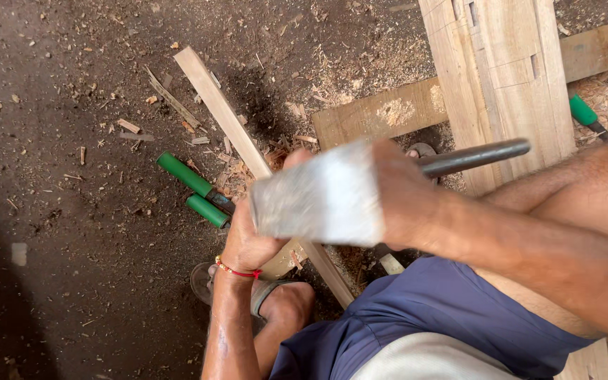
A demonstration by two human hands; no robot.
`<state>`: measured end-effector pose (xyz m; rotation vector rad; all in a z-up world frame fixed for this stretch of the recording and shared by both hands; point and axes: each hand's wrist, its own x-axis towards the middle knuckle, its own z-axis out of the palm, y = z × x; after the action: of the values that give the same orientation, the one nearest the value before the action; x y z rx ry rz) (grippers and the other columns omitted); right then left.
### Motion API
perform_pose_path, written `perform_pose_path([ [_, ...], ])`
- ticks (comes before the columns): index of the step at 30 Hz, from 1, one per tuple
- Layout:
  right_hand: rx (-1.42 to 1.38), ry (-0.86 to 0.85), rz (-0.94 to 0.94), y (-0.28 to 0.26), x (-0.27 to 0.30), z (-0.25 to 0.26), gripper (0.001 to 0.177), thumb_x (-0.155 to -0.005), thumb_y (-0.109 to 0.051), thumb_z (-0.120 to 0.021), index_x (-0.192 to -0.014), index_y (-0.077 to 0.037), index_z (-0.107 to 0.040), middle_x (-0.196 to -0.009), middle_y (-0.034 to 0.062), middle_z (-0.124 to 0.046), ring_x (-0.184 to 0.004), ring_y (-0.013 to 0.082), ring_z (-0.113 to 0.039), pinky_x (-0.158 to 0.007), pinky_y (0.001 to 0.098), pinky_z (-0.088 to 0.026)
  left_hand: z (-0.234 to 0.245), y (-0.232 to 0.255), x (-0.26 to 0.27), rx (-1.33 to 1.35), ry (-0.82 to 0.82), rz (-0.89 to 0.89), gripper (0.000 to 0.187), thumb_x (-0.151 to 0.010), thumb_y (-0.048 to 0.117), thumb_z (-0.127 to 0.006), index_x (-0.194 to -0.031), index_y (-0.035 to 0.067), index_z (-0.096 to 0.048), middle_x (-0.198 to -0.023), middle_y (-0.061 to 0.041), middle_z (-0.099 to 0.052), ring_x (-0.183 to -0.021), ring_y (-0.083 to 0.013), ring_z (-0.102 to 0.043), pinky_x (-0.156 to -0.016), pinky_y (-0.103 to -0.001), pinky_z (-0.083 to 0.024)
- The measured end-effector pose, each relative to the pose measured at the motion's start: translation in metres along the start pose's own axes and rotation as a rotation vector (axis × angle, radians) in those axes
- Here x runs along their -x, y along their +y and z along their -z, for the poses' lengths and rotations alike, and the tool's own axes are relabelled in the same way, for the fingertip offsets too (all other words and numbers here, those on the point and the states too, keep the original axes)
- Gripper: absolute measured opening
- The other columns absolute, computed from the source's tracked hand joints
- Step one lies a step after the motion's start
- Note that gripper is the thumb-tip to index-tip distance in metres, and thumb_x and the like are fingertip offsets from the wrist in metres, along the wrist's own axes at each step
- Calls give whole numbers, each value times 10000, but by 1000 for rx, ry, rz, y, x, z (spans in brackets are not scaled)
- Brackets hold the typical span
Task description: The person carves a slot in a wooden board using a chisel and an adze. They strike the chisel with the side of the adze head to remove wood and create a rectangular opening.
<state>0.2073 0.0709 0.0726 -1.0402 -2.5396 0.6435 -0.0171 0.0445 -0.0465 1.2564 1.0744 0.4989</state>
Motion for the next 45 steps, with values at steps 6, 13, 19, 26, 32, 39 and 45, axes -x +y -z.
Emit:
perform_pose_path([
  [6, 152, -229, -296, 0, -8, -35, 435, -826, -151, -685, -1255, -94, -636, -665, 37, -693, -543, 253, -689, -464, 435, -552, -8, -30, -9, 32, -25, 26, 320, -779, 49, -813, -1073, 41, -685, -913, 22, -684, -838, -56, -594, -751, -276, -559],
  [13, 94, -327, -458, -1, 8, -33, 151, -1038, -347, -608, -1039, -237, -711, -744, 39, -727, -631, 244, -717, -570, 421, -561, -12, -37, 0, 92, -18, 21, 350, -755, 13, -803, -1091, 36, -709, -929, 28, -740, -865, -61, -664, -790, -263, -584],
  [19, 275, -208, -256, 0, 11, -46, 487, -726, -293, -732, -1178, -134, -648, -647, 50, -686, -559, 273, -697, -478, 457, -546, -25, -47, -5, 40, 26, -24, 383, -733, 50, -803, -1097, 40, -683, -962, 20, -706, -876, -80, -664, -791, -265, -571],
  [26, 81, -224, -329, -4, 15, -42, 288, -899, -258, -701, -1122, -120, -582, -679, 73, -672, -542, 286, -688, -461, 467, -537, -20, -46, 7, 26, 6, -105, 275, -821, 132, -805, -1055, 47, -687, -916, -6, -688, -854, -107, -659, -802, -273, -570],
  [32, 122, -245, -296, -10, 19, -41, 302, -859, -233, -705, -1121, -109, -617, -632, 51, -670, -506, 240, -670, -438, 429, -521, -13, -46, -2, -40, -23, -235, 356, -756, 183, -842, -1056, 81, -680, -945, -1, -700, -881, -121, -692, -830, -287, -589],
  [39, 64, -180, -329, 2, 16, -43, 240, -887, -141, -625, -1126, -150, -641, -658, 53, -663, -484, 194, -641, -463, 396, -547, -16, -34, -3, -137, 47, -217, 343, -717, 187, -851, -1013, 87, -708, -942, -10, -718, -894, -140, -698, -842, -318, -577],
  [45, 200, -327, -278, -6, 21, -45, 312, -835, -119, -695, -1108, -114, -545, -648, 55, -646, -511, 223, -665, -441, 418, -545, -17, -33, 6, -82, 40, -225, 265, -725, 110, -812, -935, 63, -658, -841, -7, -685, -800, -104, -653, -762, -286, -547],
])
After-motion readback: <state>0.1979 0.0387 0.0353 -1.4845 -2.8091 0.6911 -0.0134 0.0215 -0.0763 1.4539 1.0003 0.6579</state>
